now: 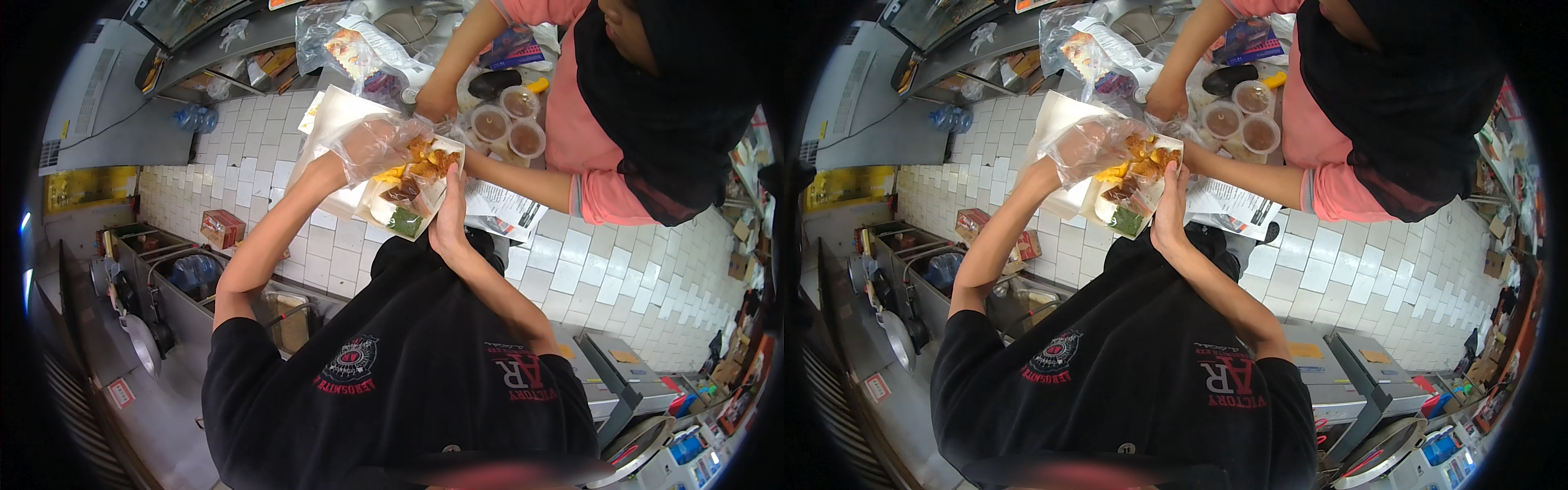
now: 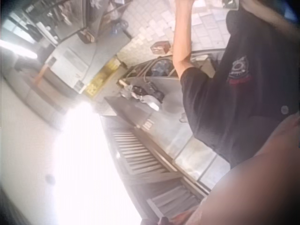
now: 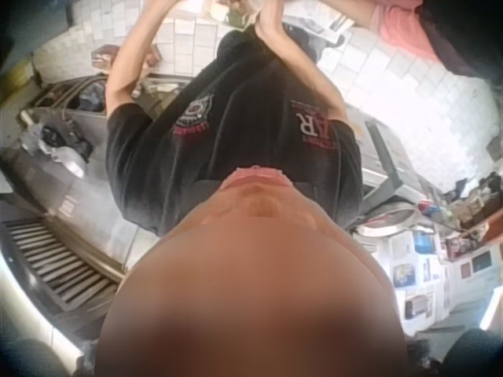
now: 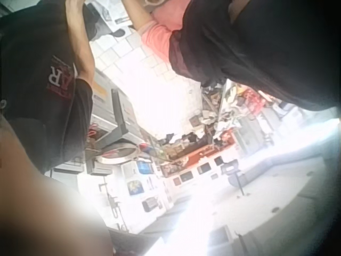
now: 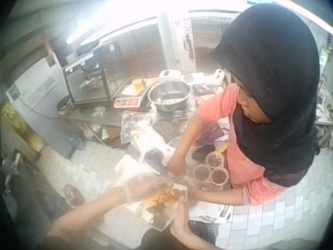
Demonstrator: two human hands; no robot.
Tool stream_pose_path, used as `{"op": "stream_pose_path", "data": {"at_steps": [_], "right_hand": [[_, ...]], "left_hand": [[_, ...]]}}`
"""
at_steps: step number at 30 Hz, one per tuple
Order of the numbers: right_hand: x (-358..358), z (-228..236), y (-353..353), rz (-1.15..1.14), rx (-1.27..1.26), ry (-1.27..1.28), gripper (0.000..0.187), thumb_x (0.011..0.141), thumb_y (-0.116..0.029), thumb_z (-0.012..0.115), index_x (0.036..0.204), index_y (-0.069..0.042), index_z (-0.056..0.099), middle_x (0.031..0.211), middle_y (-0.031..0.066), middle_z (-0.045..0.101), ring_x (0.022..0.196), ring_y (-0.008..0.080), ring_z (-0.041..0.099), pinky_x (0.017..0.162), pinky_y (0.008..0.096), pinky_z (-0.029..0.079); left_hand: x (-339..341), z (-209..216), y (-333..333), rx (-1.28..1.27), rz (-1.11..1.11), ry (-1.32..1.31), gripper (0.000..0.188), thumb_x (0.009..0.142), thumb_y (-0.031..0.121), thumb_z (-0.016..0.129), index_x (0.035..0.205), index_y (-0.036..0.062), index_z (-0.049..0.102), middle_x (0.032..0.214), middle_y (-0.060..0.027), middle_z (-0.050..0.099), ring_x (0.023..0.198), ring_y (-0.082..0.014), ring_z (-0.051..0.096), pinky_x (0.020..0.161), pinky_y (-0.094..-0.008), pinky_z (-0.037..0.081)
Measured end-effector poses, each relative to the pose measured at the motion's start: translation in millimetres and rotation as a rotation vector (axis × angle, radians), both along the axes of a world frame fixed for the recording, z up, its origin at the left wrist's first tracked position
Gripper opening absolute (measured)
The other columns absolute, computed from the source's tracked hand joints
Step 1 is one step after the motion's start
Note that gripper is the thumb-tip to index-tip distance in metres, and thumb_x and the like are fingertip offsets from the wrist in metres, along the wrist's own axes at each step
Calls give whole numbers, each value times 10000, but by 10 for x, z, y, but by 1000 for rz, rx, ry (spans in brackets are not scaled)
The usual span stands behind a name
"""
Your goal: The person assembles a takeout meal by placing fried chicken pieces into a paper tray, adding sauce, and including a side of rice. They then hand the tray to a coworker, who packs the meal into a bag with additional items.
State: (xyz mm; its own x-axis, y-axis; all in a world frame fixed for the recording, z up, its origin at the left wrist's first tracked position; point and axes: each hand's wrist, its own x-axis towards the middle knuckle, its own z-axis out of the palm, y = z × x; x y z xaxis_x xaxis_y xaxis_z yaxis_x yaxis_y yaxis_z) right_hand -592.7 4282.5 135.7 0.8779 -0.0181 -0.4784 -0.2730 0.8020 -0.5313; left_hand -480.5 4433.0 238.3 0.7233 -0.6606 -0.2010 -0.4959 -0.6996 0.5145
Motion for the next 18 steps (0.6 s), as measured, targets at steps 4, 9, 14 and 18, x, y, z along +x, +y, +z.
{"op": "stream_pose_path", "data": {"at_steps": [4, 9, 14, 18], "right_hand": [[4, 36, 13, -20, -15, 11, 458, 1111, -465, 444, 1420, -133, 380, 1396, 69, 487, 1295, 188, 507, 1051, 374, 476], [29, -26, 29, -63, -48, -23, 471, 1111, -460, 452, 1427, -121, 374, 1399, 79, 483, 1319, 188, 470, 1129, 374, 377], [18, -162, 24, -76, -55, -13, 446, 1112, -447, 457, 1396, -105, 415, 1392, 80, 485, 1306, 189, 471, 1133, 369, 360], [56, -229, 35, -56, -147, -11, 509, 1097, -476, 464, 1472, -139, 388, 1428, 61, 501, 1319, 223, 522, 1034, 419, 502]], "left_hand": [[-79, -151, -113, -89, 83, -38, 461, 887, 223, 709, 1318, 109, 592, 1022, -189, 713, 919, -359, 689, 844, -431, 538], [-142, -211, -258, -191, 190, 0, 457, 865, 252, 729, 1271, 100, 584, 1002, -184, 699, 910, -362, 688, 841, -434, 529], [-151, -188, -283, -251, 172, -41, 377, 850, 124, 709, 1202, 45, 601, 1036, -212, 679, 939, -405, 660, 851, -422, 524], [-113, -116, -221, -212, 223, -15, 404, 835, 101, 739, 1214, 50, 611, 1041, -185, 689, 942, -356, 677, 860, -395, 529]]}}
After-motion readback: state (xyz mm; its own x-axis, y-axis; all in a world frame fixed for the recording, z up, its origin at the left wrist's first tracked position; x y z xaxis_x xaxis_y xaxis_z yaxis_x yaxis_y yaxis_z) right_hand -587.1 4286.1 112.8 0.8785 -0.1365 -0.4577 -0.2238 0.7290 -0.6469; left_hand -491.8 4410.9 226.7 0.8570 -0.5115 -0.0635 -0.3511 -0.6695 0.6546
